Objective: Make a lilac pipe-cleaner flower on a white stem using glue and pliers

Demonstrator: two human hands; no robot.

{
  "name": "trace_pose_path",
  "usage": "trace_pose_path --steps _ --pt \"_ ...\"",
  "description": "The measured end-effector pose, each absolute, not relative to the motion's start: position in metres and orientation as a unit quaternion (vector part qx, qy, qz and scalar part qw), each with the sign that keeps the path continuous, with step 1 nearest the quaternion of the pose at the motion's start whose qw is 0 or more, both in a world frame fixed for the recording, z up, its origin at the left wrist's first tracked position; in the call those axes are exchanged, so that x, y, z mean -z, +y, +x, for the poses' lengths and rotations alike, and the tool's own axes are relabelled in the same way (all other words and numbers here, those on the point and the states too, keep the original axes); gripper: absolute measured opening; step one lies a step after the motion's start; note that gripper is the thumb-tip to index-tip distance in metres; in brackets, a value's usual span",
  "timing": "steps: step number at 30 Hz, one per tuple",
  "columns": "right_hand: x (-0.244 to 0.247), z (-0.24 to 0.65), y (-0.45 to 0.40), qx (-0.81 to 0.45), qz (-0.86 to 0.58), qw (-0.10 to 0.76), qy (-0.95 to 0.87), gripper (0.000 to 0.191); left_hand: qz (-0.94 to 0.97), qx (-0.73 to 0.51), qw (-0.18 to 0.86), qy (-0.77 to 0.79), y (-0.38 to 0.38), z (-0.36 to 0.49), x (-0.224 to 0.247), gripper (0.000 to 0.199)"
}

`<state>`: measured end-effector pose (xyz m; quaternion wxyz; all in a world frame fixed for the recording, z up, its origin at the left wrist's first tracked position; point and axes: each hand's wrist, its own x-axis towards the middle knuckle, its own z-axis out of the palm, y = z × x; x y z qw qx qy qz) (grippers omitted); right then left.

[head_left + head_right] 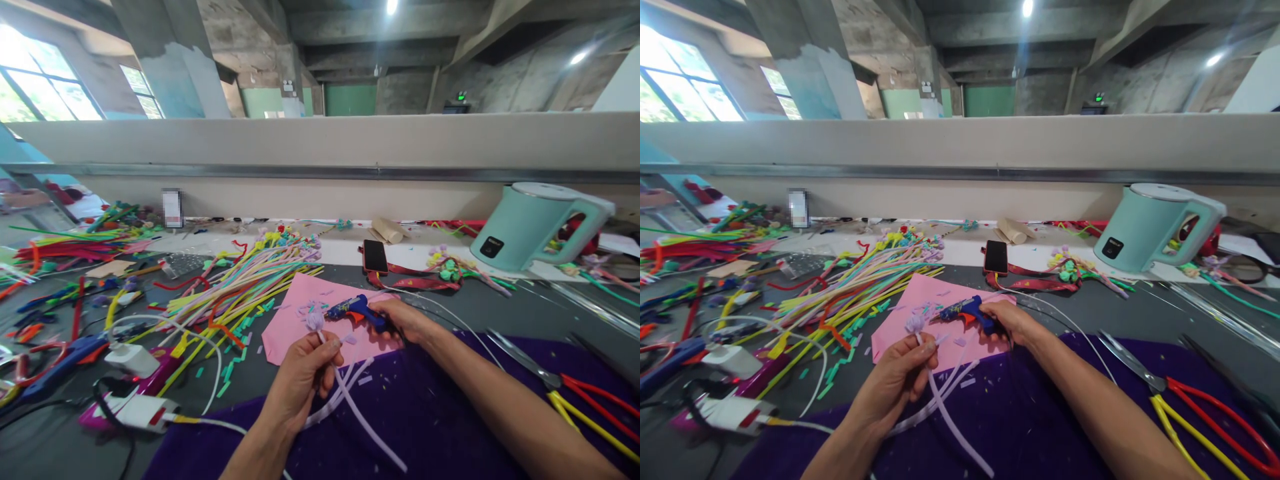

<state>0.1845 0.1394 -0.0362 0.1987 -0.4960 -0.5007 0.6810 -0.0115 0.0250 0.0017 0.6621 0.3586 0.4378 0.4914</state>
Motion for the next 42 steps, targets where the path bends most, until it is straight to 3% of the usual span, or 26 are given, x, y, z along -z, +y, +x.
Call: trace_pose_path --steps 19,27,32,37,42 --pt "0.036 0.190 0.139 -0.708 -0.450 0.181 -0.513 0.025 0.353 -0.493 0.663 0.439 0.023 -0.010 -0.003 0.020" --pt "0.032 0.184 0.129 -0.649 -0.477 0.158 -0.571 0.025 0.346 -0.499 0.675 0.419 0.022 -0.008 0.002 0.018" --pt "0.007 0.185 0.118 -0.550 -0.503 0.201 -0.635 0.019 0.338 -0.445 0.715 0.421 0.018 -0.001 0.006 0.021" --pt "-0.020 0.172 0.086 -0.559 -0.389 0.193 -0.706 0.024 0.331 -0.463 0.715 0.405 0.015 0.001 0.006 0.018" --pt "-0.022 0.157 0.068 -0.572 -0.352 0.227 -0.705 0.016 0.344 -0.487 0.694 0.403 0.014 0.000 0.005 0.018"
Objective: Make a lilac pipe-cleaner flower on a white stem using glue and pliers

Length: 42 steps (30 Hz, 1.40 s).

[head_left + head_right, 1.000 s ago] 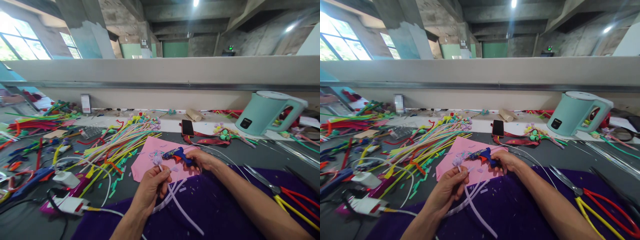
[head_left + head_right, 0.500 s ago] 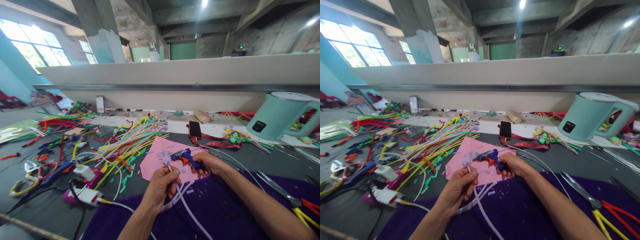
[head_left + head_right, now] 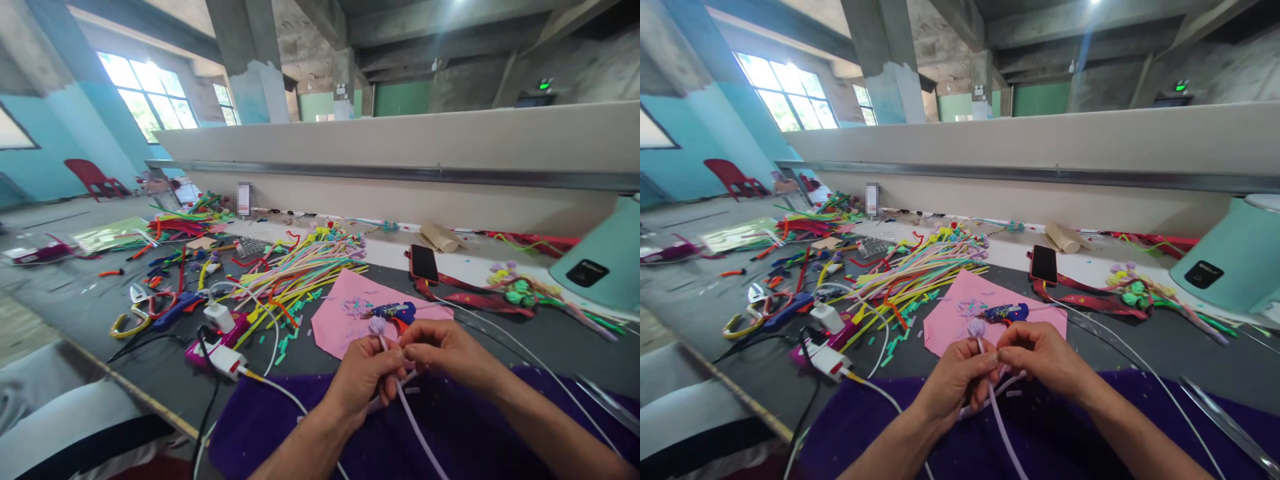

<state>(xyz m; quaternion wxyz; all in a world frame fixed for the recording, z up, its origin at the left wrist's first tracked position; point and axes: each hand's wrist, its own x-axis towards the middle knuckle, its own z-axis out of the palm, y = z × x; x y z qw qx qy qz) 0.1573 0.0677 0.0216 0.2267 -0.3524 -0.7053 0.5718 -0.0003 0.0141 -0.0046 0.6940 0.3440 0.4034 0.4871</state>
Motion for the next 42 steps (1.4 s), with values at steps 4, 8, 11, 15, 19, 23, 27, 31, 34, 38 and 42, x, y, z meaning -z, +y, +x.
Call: trace_pose_path --steps 4,8,11,15,19,23,27,31,34,38,42 --pt "-0.020 0.158 0.069 -0.562 -0.376 0.241 -0.696 0.018 0.344 -0.491 0.689 0.407 0.014 0.000 0.004 0.019" --pt "-0.017 0.162 0.073 -0.587 -0.362 0.218 -0.691 0.020 0.349 -0.498 0.685 0.401 0.014 0.000 0.004 0.018" --pt "-0.013 0.166 0.078 -0.603 -0.359 0.224 -0.677 0.023 0.345 -0.490 0.696 0.395 0.014 0.001 0.005 0.015" --pt "-0.005 0.171 0.087 -0.595 -0.389 0.269 -0.650 0.026 0.327 -0.472 0.740 0.351 0.013 0.001 0.006 0.016" --pt "0.002 0.168 0.092 -0.576 -0.411 0.281 -0.649 0.026 0.333 -0.459 0.754 0.331 0.013 -0.005 0.001 0.022" --pt "0.007 0.163 0.094 -0.506 -0.414 0.283 -0.702 0.022 0.355 -0.507 0.681 0.390 0.016 -0.019 -0.011 0.028" --pt "0.014 0.158 0.096 -0.389 -0.402 0.284 -0.778 0.019 0.346 -0.532 0.657 0.408 0.020 -0.030 -0.018 0.025" --pt "0.019 0.154 0.092 -0.344 -0.394 0.255 -0.813 0.016 0.347 -0.508 0.660 0.431 0.019 -0.032 -0.019 0.023" --pt "0.018 0.151 0.087 -0.289 -0.383 0.233 -0.846 0.013 0.334 -0.511 0.658 0.441 0.020 -0.032 -0.019 0.022" --pt "0.015 0.149 0.081 -0.217 -0.366 0.196 -0.884 0.008 0.322 -0.538 0.649 0.430 0.021 -0.032 -0.020 0.017" --pt "0.018 0.145 0.077 -0.159 -0.348 0.159 -0.910 0.012 0.328 -0.549 0.639 0.428 0.021 -0.031 -0.021 0.019"
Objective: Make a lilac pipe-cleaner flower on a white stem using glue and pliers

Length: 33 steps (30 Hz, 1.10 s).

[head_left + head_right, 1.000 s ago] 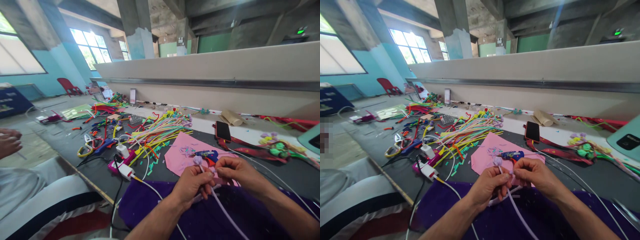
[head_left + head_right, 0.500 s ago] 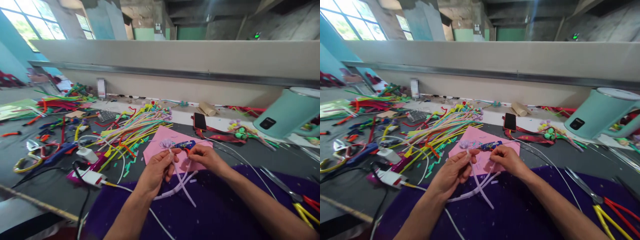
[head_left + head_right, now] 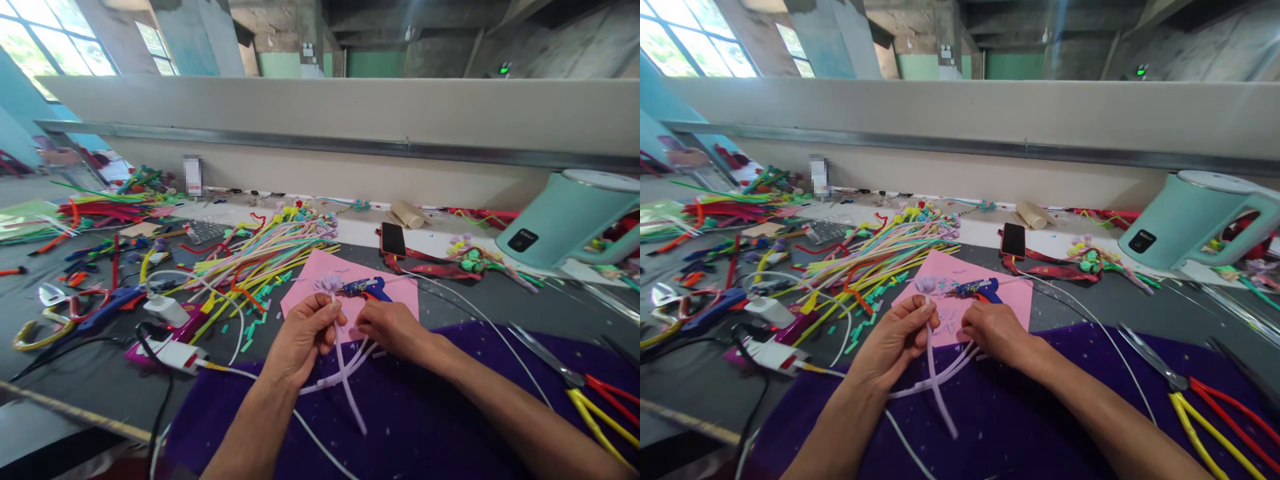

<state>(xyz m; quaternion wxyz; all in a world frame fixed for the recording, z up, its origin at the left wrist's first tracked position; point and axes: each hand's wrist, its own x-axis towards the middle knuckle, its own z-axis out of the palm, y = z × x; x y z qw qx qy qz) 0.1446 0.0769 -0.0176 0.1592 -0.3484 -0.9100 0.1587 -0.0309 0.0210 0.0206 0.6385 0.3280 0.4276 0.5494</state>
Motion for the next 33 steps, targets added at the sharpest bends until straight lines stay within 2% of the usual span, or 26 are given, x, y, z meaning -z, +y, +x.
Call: trace_pose_path --steps 5,10,17,23,27,33 --pt "0.022 0.142 0.075 -0.123 -0.320 0.129 -0.930 0.013 0.335 -0.555 0.636 0.418 0.021 -0.031 -0.019 0.019" --pt "0.020 0.145 0.078 -0.124 -0.329 0.140 -0.926 0.016 0.343 -0.550 0.633 0.423 0.020 -0.031 -0.018 0.018" --pt "0.000 0.175 0.102 -0.121 -0.455 0.170 -0.866 0.020 0.337 -0.551 0.635 0.424 0.021 -0.032 -0.018 0.016" --pt "0.007 0.192 0.118 -0.160 -0.540 0.111 -0.819 0.031 0.331 -0.544 0.640 0.430 0.020 -0.030 -0.020 0.018" --pt "0.022 0.179 0.122 -0.191 -0.564 0.104 -0.797 0.036 0.330 -0.538 0.644 0.432 0.019 -0.028 -0.020 0.019" --pt "0.027 0.167 0.125 -0.237 -0.593 0.159 -0.753 0.021 0.334 -0.534 0.647 0.430 0.016 -0.025 -0.020 0.019"
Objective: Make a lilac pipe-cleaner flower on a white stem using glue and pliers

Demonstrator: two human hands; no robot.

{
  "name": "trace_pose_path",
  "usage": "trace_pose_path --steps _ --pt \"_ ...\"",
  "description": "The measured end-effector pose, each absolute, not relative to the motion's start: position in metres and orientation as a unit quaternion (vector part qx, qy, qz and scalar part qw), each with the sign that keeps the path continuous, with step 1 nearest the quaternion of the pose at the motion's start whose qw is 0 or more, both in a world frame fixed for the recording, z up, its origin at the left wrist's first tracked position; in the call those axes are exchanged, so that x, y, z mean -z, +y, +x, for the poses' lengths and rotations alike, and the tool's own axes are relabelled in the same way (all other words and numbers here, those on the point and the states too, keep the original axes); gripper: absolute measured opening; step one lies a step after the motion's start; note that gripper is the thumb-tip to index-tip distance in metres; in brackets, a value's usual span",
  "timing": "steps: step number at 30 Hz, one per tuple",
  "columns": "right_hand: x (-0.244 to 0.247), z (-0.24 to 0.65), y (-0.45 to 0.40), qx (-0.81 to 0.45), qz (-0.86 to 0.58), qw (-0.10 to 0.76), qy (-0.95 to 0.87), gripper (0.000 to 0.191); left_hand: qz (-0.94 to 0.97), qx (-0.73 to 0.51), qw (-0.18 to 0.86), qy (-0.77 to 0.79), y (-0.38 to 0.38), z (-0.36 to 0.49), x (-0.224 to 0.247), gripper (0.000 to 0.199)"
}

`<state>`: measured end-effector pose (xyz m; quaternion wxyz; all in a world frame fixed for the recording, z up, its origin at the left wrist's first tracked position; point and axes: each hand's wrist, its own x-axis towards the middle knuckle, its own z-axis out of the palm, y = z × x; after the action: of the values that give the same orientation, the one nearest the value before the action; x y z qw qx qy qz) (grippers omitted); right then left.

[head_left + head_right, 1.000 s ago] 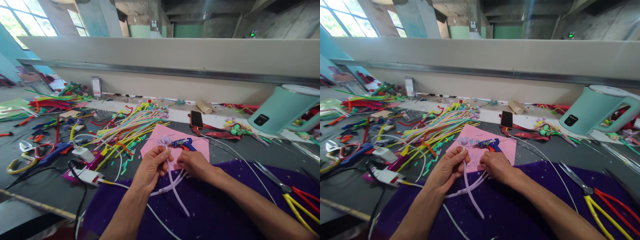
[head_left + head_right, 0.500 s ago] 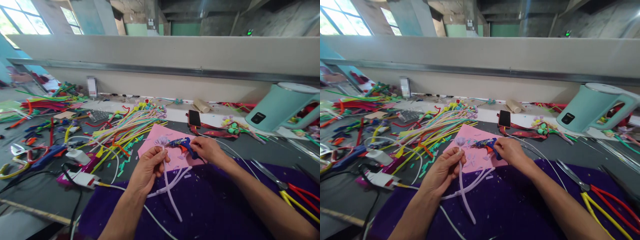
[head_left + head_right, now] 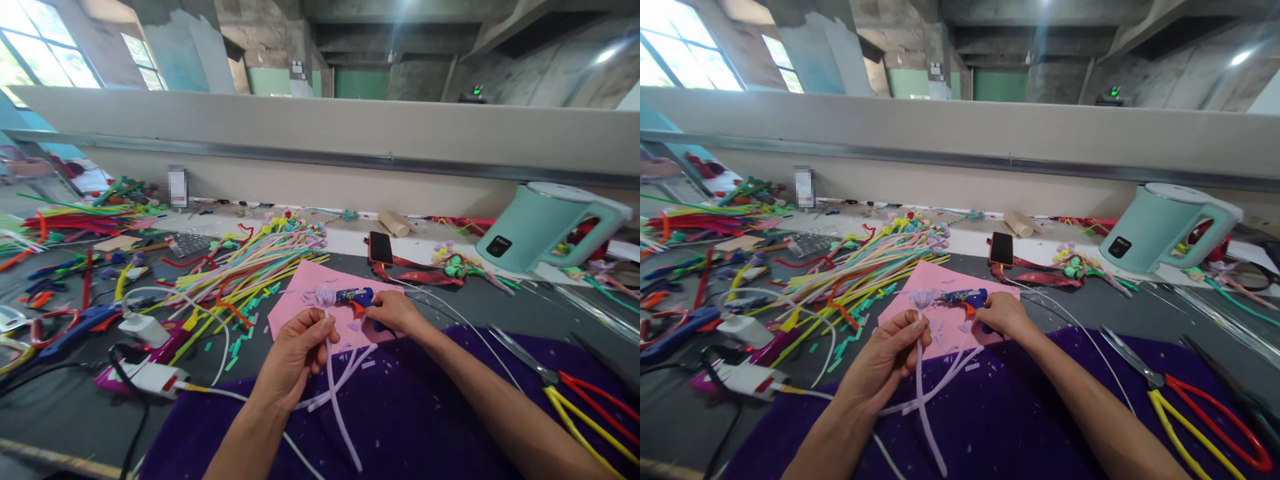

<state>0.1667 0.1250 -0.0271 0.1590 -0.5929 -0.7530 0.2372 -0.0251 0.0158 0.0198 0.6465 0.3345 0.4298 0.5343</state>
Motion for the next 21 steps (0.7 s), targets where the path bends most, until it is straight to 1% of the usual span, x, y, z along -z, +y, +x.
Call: trace_pose_path --steps 4,8,12,16,18,21 --pt "0.020 0.170 0.119 -0.301 -0.573 0.233 -0.726 0.017 0.314 -0.578 0.632 0.410 0.015 -0.028 -0.021 0.018" --pt "0.006 0.167 0.107 -0.366 -0.531 0.329 -0.690 0.017 0.281 -0.641 0.627 0.341 0.014 -0.035 -0.025 0.021" --pt "-0.013 0.159 0.087 -0.432 -0.464 0.410 -0.656 0.027 0.265 -0.663 0.626 0.313 0.013 -0.040 -0.026 0.024" --pt "-0.042 0.162 0.065 -0.562 -0.332 0.491 -0.578 0.034 0.261 -0.654 0.632 0.324 0.013 -0.040 -0.025 0.024" --pt "-0.056 0.168 0.056 -0.558 -0.308 0.523 -0.566 0.031 0.261 -0.648 0.636 0.328 0.014 -0.039 -0.025 0.025" --pt "-0.069 0.178 0.048 -0.478 -0.314 0.585 -0.576 0.022 0.265 -0.642 0.639 0.330 0.014 -0.036 -0.025 0.024"
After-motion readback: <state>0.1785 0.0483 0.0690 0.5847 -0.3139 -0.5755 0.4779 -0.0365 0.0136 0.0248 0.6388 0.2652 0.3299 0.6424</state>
